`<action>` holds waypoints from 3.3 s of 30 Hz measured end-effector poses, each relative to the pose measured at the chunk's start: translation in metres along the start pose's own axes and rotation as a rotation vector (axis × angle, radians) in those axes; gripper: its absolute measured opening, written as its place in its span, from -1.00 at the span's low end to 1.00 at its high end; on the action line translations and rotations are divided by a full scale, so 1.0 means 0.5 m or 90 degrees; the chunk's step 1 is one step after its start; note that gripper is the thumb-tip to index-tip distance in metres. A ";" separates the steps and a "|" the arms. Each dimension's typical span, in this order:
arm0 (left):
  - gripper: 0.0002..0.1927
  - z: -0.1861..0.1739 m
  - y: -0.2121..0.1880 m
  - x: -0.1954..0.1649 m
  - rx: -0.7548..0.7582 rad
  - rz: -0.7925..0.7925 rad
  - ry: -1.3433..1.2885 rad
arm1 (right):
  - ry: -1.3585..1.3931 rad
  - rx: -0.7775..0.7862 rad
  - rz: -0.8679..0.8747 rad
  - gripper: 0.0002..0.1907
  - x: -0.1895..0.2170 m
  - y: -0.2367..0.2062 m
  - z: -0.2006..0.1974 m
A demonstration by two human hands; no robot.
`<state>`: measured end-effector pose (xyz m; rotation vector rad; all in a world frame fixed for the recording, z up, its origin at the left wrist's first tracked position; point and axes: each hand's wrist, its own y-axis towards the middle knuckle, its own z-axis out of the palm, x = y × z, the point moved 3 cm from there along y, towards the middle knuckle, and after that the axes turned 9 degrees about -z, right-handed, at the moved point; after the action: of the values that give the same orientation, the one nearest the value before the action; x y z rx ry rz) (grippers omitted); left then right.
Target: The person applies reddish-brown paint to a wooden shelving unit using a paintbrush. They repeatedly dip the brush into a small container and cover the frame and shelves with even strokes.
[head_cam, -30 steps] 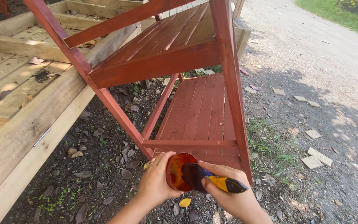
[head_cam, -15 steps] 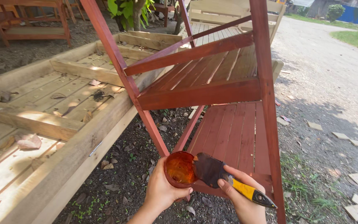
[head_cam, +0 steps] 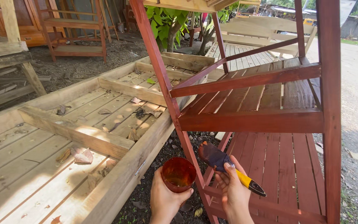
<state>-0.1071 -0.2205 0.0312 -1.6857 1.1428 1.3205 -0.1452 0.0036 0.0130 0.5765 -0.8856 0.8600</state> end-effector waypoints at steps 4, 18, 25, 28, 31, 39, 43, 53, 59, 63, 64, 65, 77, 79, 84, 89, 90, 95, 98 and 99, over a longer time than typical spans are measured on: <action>0.07 -0.026 0.030 0.013 0.001 -0.026 -0.017 | -0.148 0.097 -0.171 -0.48 -0.005 0.006 0.053; 0.10 -0.054 0.093 0.084 0.061 0.047 -0.034 | 0.042 -0.005 0.008 -0.58 -0.167 0.110 0.183; 0.06 -0.039 0.097 0.080 0.050 0.001 -0.052 | 0.017 0.027 0.013 -0.57 -0.190 0.136 0.180; 0.08 -0.033 0.102 0.069 0.034 -0.007 -0.058 | -0.057 0.034 0.055 -0.54 -0.200 0.134 0.131; 0.07 -0.027 0.106 0.062 0.011 -0.004 -0.014 | -0.090 -0.029 0.129 -0.57 -0.217 0.133 0.051; 0.08 0.011 0.078 0.066 0.010 0.026 0.049 | -0.129 -0.058 0.146 -0.59 -0.232 0.145 -0.083; 0.10 0.031 0.076 0.066 0.016 0.039 0.081 | -0.012 0.013 0.088 -0.55 -0.193 0.201 0.031; 0.11 0.059 0.087 0.064 0.007 0.082 0.052 | 0.046 0.042 0.087 -0.54 -0.174 0.186 0.113; 0.11 0.059 0.097 0.071 0.004 0.080 0.041 | 0.087 0.018 0.085 -0.56 -0.162 0.201 0.146; 0.10 0.065 0.104 0.076 0.016 0.079 0.064 | 0.067 0.056 0.095 -0.57 -0.164 0.201 0.154; 0.10 0.066 0.106 0.077 0.016 0.085 0.068 | 0.086 0.054 0.086 -0.57 -0.166 0.200 0.155; 0.10 0.065 0.104 0.081 0.016 0.087 0.073 | 0.103 0.052 0.081 -0.57 -0.167 0.202 0.156; 0.11 0.089 0.129 0.098 0.024 0.018 0.071 | 0.110 0.046 0.081 -0.55 -0.178 0.231 0.130; 0.12 0.095 0.134 0.099 0.014 0.047 0.068 | 0.064 0.041 0.103 -0.53 -0.198 0.225 0.125; 0.12 0.109 0.143 0.124 0.014 0.047 0.086 | -0.042 0.032 0.126 -0.52 -0.251 0.204 0.015; 0.10 0.119 0.147 0.133 0.013 0.056 0.108 | -0.246 0.009 0.131 -0.54 -0.285 0.191 -0.126; 0.11 0.121 0.148 0.133 0.023 0.049 0.105 | -0.284 0.022 0.118 -0.55 -0.280 0.191 -0.137; 0.12 0.119 0.141 0.126 0.035 0.050 0.103 | -0.503 0.194 -0.314 -0.61 -0.204 0.176 -0.081; 0.07 0.118 0.139 0.124 0.039 0.073 0.088 | -0.412 0.244 -0.294 -0.58 -0.201 0.171 -0.023; 0.07 0.118 0.141 0.125 0.035 0.067 0.093 | -0.412 0.235 -0.289 -0.58 -0.208 0.165 -0.011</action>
<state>-0.1880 -0.2066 -0.0440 -1.7255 1.3562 1.2332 -0.2481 0.0112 -0.0707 1.3705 -1.1168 0.4137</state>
